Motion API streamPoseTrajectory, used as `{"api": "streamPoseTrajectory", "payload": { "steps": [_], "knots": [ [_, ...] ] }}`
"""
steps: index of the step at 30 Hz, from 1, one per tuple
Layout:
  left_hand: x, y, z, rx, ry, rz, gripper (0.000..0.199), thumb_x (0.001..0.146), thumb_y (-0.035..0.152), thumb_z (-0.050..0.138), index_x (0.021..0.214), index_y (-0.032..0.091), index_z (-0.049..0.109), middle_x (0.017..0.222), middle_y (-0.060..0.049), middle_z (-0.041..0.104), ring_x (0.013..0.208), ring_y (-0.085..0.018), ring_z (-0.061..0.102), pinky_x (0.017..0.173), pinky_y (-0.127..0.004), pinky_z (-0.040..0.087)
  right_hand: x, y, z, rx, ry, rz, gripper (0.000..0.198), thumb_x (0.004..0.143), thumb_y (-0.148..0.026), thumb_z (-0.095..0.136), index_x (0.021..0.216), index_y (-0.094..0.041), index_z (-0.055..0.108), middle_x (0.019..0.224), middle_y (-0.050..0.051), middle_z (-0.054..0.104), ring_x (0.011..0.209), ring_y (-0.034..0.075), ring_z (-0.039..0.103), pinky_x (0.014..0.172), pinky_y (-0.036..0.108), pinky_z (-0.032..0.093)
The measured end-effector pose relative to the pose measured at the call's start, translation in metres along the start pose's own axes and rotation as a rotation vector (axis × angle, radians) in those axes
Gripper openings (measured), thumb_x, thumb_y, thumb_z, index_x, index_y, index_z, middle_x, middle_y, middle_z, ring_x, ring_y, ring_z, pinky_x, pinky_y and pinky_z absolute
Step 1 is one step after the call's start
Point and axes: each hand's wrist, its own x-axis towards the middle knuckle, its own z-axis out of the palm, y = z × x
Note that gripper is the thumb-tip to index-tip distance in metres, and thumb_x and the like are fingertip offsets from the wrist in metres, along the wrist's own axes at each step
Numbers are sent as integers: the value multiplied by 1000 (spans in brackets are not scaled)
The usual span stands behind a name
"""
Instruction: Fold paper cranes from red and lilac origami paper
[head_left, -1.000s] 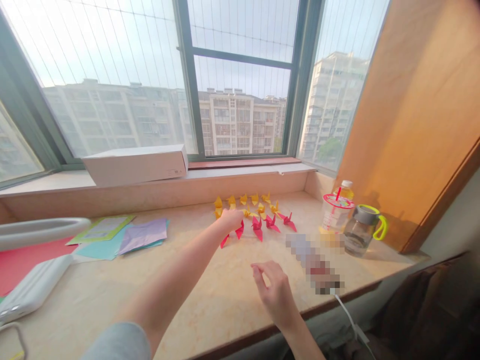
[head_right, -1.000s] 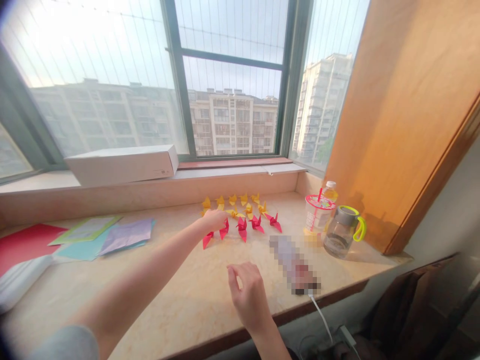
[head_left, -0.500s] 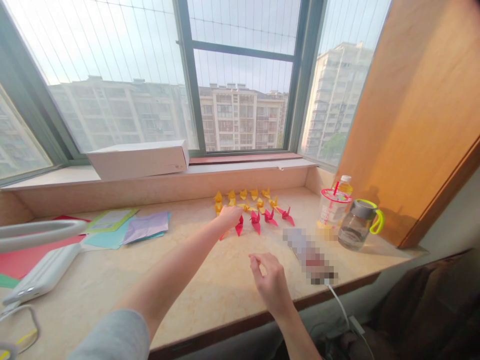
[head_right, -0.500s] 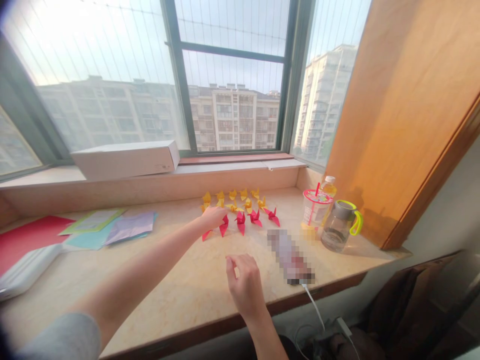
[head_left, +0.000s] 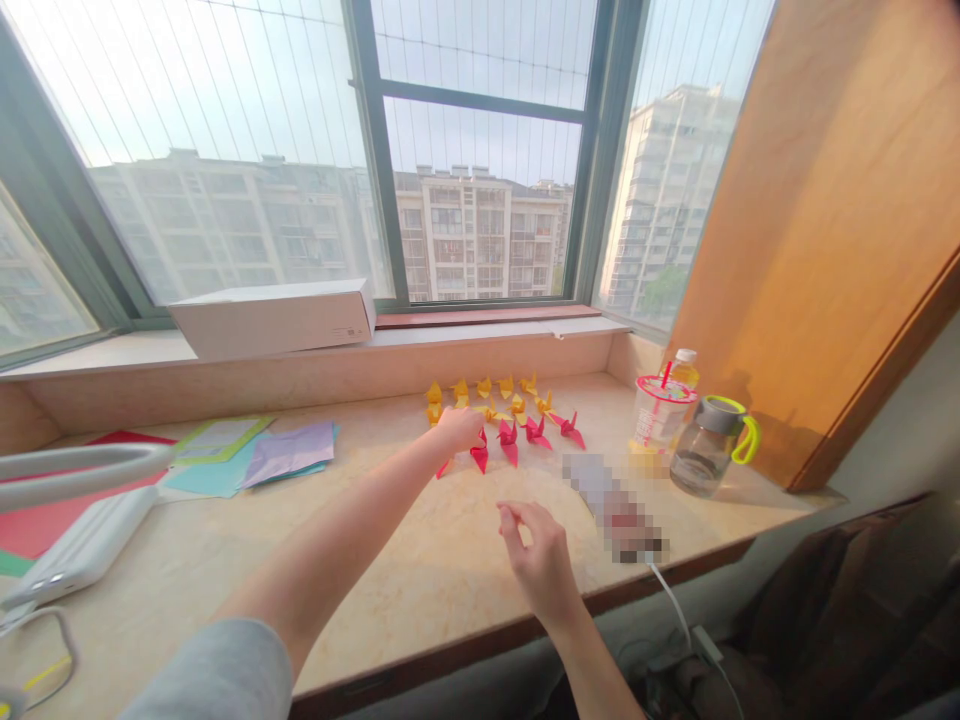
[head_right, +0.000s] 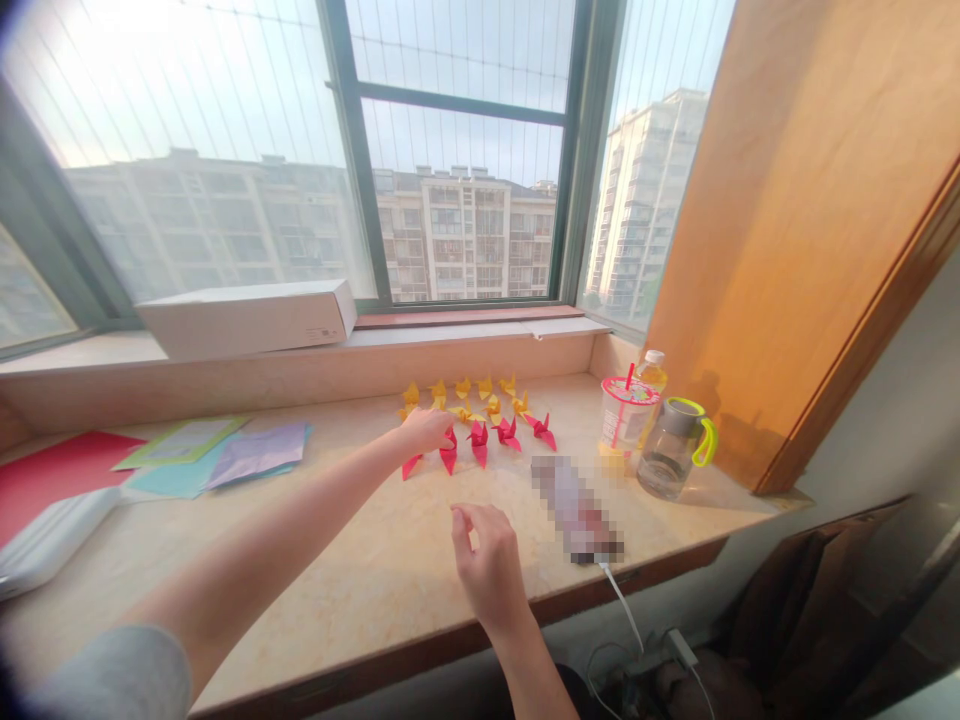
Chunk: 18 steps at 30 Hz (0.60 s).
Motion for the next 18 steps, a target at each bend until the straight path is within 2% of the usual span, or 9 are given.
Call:
{"api": "streamPoseTrajectory", "payload": {
  "steps": [3, 7, 10, 14, 18],
  "knots": [
    [-2, 1, -2, -11, 54, 10, 31, 93, 34, 59, 120, 19, 60, 122, -10, 61, 103, -22, 63, 87, -42, 54, 1, 1, 1, -10, -4, -9, 25, 98, -26, 46, 94, -18, 70, 85, 9, 74, 82, 22, 69, 78, 36, 55],
    [-10, -2, -9, -18, 194, 42, 17, 85, 38, 67, 91, 22, 69, 99, -7, 70, 95, -24, 65, 86, -37, 49, 1, 1, 0, -16, 5, -14, 27, 98, -28, 45, 92, -18, 70, 83, 9, 73, 81, 22, 69, 76, 36, 55],
    [-29, -17, -12, -19, 321, 62, 28, 93, 41, 49, 91, 20, 68, 101, -11, 69, 96, -26, 65, 86, -35, 46, 1, -1, -1, -18, 16, -1, 27, 98, -29, 45, 90, -19, 69, 77, 7, 71, 78, 22, 68, 75, 35, 54],
    [-74, -65, -8, -18, 403, 33, 32, 96, 37, 39, 92, 20, 66, 100, -11, 68, 101, -25, 63, 92, -35, 42, 1, -2, -2, -53, 2, 24, 28, 98, -30, 45, 89, -19, 69, 73, 5, 70, 75, 21, 67, 73, 34, 52],
    [-126, -142, 3, -46, 421, -119, 24, 92, 30, 43, 90, 22, 65, 101, -9, 68, 99, -25, 63, 89, -34, 43, -1, 1, 0, -79, -22, 60, 28, 98, -32, 46, 92, -19, 70, 73, 5, 70, 74, 21, 68, 72, 34, 52]
  ]
}}
